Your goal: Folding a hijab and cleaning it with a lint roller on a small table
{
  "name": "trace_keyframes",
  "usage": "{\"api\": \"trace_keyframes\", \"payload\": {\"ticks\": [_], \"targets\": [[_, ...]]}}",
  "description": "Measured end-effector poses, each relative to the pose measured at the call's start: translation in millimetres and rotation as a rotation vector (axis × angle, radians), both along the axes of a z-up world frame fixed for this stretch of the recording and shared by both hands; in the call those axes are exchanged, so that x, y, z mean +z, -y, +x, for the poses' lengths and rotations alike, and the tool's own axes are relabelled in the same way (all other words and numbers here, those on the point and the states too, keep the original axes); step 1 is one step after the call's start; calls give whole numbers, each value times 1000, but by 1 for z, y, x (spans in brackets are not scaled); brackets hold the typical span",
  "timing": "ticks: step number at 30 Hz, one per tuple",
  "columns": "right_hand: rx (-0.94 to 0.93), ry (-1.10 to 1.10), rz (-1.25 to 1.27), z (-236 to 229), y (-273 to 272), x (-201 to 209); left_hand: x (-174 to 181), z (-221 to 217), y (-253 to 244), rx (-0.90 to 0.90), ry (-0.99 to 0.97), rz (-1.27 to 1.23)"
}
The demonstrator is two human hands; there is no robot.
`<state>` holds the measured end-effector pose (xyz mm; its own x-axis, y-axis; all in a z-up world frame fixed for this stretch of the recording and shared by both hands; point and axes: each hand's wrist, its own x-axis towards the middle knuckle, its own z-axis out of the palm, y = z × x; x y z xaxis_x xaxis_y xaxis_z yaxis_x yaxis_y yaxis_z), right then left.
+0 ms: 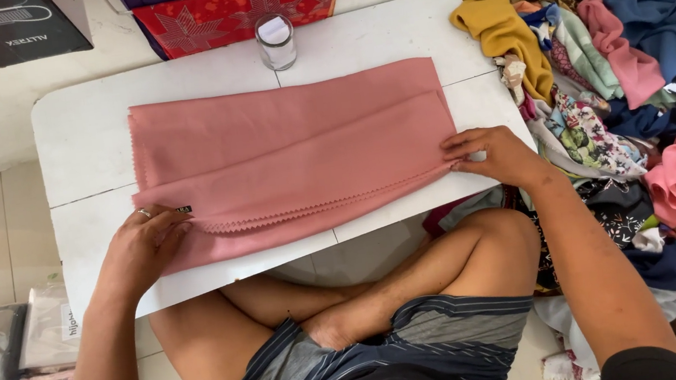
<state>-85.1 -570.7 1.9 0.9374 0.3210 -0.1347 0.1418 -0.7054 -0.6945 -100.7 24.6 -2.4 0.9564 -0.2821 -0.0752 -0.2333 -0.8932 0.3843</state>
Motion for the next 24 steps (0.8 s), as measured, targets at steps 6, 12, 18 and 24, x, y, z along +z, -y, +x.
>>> {"api": "trace_keyframes", "payload": {"ticks": [6,12,18,24], "targets": [[-44,-138,132,16,12,0,13,8,2,54,-104,-148],[-5,-234,200,33,25,-6,21,17,-2,89,-212,-266],[-203,-400,-55,41,17,4,24,18,5,177,-211,-261],[-194,-304,-150,32,6,8,4,5,3,22,19,-169]]}}
